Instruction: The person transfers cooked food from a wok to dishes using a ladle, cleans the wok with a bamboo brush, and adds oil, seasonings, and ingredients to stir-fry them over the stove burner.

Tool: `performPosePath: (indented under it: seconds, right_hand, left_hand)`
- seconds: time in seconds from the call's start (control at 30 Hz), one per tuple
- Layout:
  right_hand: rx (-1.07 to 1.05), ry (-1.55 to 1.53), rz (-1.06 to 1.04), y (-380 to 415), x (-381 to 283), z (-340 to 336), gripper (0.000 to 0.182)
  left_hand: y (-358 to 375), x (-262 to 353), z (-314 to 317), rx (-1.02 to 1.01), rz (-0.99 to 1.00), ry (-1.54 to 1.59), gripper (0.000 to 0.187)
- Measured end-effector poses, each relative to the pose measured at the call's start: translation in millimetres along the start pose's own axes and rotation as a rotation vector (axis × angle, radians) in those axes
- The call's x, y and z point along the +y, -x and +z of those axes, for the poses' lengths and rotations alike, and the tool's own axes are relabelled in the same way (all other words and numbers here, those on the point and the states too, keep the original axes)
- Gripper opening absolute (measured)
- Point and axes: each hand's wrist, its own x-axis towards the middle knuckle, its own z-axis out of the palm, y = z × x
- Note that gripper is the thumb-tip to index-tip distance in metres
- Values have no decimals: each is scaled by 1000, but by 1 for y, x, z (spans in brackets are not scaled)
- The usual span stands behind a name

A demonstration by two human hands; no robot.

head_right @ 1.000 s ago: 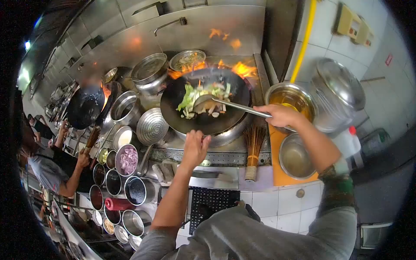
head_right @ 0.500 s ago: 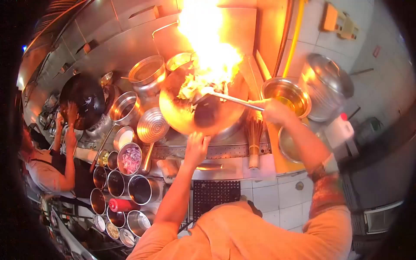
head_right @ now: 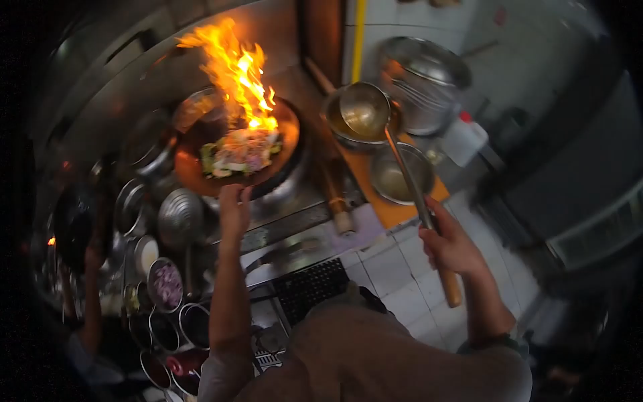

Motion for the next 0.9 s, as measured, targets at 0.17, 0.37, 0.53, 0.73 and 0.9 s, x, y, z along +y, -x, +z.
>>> performPosePath:
  seconds: [0.17, 0.37, 0.53, 0.73, 0.9]
  right_hand:
    - [148, 304, 209, 36, -1, -36, 62]
    - [198, 328, 213, 20, 35, -37, 62]
    - [150, 226, 284, 2, 33, -37, 60]
    - [155, -194, 359, -10, 30, -39, 50]
    - [22, -683, 358, -13, 34, -57, 18]
  left_hand:
    - [24, 38, -24, 125, -125, 0, 45]
    - [53, 55, -56, 52, -164, 69, 41]
    - [74, 46, -64, 5, -243, 91, 37]
    - [91, 36, -71, -5, -345, 149, 34]
    - [102, 27, -73, 13, -374, 176, 31]
